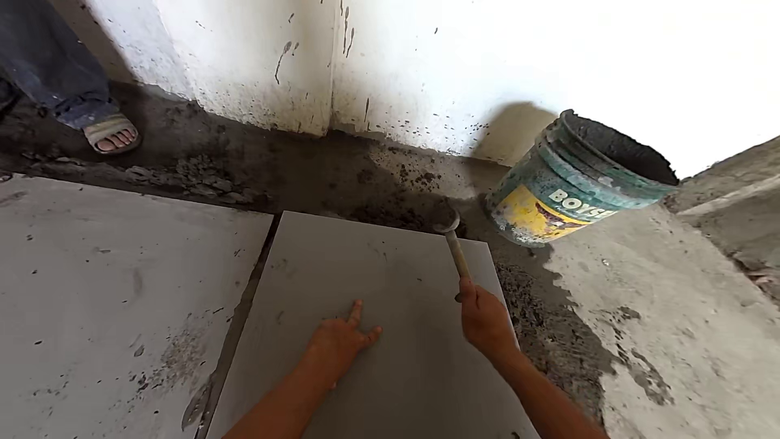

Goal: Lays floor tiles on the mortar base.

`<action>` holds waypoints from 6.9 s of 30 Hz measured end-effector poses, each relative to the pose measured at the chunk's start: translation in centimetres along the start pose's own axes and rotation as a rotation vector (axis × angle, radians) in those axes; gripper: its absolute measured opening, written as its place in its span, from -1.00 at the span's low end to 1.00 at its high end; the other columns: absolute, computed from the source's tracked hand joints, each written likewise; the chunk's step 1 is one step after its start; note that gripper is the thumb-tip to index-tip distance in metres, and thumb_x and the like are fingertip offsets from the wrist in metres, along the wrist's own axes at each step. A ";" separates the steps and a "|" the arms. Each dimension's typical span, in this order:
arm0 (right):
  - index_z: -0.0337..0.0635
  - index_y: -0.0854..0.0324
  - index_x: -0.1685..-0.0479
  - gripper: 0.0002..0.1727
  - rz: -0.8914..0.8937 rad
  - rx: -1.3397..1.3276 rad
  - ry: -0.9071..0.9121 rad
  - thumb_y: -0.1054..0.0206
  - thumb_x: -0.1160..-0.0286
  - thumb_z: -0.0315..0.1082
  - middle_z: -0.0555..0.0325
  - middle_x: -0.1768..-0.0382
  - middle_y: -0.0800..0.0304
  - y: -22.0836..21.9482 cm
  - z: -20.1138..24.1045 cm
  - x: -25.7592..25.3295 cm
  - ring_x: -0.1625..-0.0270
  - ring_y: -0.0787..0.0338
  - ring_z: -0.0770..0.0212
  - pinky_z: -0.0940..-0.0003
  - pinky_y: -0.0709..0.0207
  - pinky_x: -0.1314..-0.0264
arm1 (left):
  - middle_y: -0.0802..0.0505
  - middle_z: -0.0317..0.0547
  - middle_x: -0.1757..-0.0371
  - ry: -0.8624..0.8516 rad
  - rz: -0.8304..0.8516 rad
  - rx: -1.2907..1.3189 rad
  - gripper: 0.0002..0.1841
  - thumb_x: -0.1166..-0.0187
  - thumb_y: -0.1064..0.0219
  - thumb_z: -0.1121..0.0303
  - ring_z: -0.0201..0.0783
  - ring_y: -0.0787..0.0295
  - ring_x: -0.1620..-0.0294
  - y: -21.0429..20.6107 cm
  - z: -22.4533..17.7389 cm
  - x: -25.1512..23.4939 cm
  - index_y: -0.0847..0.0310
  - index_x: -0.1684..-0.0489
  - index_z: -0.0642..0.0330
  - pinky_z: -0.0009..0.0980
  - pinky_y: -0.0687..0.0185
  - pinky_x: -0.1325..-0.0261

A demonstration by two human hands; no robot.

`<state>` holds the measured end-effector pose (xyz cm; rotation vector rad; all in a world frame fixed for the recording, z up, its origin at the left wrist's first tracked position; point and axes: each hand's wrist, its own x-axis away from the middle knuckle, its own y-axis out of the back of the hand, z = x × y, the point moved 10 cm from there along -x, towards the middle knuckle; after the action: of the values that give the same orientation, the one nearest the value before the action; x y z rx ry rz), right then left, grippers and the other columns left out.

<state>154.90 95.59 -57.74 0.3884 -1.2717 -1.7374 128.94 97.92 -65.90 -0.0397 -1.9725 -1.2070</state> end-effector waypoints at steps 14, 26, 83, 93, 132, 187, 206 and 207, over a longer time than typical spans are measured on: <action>-0.15 -0.63 0.33 -0.27 0.113 0.032 0.052 0.28 -0.87 0.20 0.06 0.50 -0.62 -3.4 4.9 -0.4 0.35 -0.72 0.05 0.02 -0.57 0.25 | 0.27 0.26 -0.94 -0.006 0.019 -0.029 0.39 -0.06 -0.72 0.51 0.47 -0.68 -0.26 1.1 -1.5 -1.5 0.28 -0.93 -0.61 0.16 -0.75 -0.01; -0.15 -0.73 0.23 -0.23 0.166 -0.091 -0.060 0.29 -0.86 0.22 0.10 0.49 -0.60 -2.9 -0.1 2.4 0.37 -0.65 0.10 0.06 -0.50 0.26 | 0.29 0.22 -0.94 0.004 -0.001 -0.057 0.28 -0.22 -0.56 0.61 0.46 -0.69 -0.24 1.1 -2.4 -1.7 0.26 -0.93 -0.60 0.15 -0.75 0.00; -0.23 -0.68 0.05 -0.26 0.180 -0.598 -0.180 0.21 -0.85 0.25 0.20 0.66 -0.38 -8.7 0.3 3.4 0.75 -0.35 0.27 0.33 -0.32 0.70 | 0.44 0.08 -0.95 0.246 -0.038 0.195 -0.03 -0.62 -0.40 0.04 0.30 -0.80 -0.18 -3.8 1.3 2.9 0.29 -0.97 -0.40 0.10 -0.77 -0.08; -0.27 -0.61 -0.11 -0.19 0.073 -0.640 -0.419 0.32 -0.85 0.29 0.19 0.66 -0.34 -3.3 -10.5 1.7 0.77 -0.34 0.28 0.35 -0.34 0.71 | 0.43 0.09 -0.95 0.252 -0.037 0.176 -0.04 -0.64 -0.37 -0.02 0.27 -0.83 -0.15 -4.3 1.4 3.2 0.31 -0.96 -0.45 0.08 -0.79 -0.06; -0.17 -0.59 0.11 -0.25 0.650 0.027 0.117 0.19 -0.75 0.36 0.03 0.49 -0.62 -7.8 -17.2 32.0 0.36 -0.73 -0.01 -0.07 -0.61 0.26 | 0.34 0.14 -0.96 0.203 0.027 -0.047 0.34 -0.17 -0.76 -0.01 0.24 -0.83 -0.10 -6.8 -0.9 6.8 0.36 -0.94 -0.58 0.09 -0.79 0.01; -0.11 -0.61 0.30 -0.15 0.576 -0.077 0.067 0.22 -0.65 0.50 0.09 0.67 -0.53 -4.2 -29.3 37.3 0.54 -0.67 0.03 -0.06 -0.54 0.45 | 0.46 0.21 -0.93 0.240 0.128 -0.107 0.27 -0.35 -0.62 -0.11 0.16 -0.87 0.10 -8.7 -9.6 6.1 0.46 -0.98 -0.33 0.01 -0.81 0.07; -0.14 -0.61 0.25 -0.14 0.648 0.041 0.153 0.27 -0.67 0.48 0.01 0.58 -0.61 -5.4 -26.3 35.6 0.41 -0.75 -0.07 -0.16 -0.60 0.32 | 0.49 0.16 -0.93 0.211 0.091 -0.110 0.24 -0.38 -0.61 -0.08 0.05 -0.87 0.24 -9.1 -9.8 6.3 0.44 -0.97 -0.38 -0.06 -0.80 0.15; -0.10 -0.60 0.35 -0.17 0.518 -0.017 0.190 0.24 -0.69 0.47 0.10 0.69 -0.53 -4.1 -27.2 35.5 0.56 -0.68 0.04 -0.05 -0.53 0.49 | 0.48 0.17 -0.93 0.208 0.082 -0.097 0.24 -0.38 -0.61 -0.07 0.08 -0.87 0.25 -8.9 -9.7 6.2 0.43 -0.97 -0.38 -0.03 -0.81 0.15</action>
<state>153.08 51.11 -63.78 0.1845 -1.0990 -1.2408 127.10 83.48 -66.29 -0.0419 -1.7162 -1.2025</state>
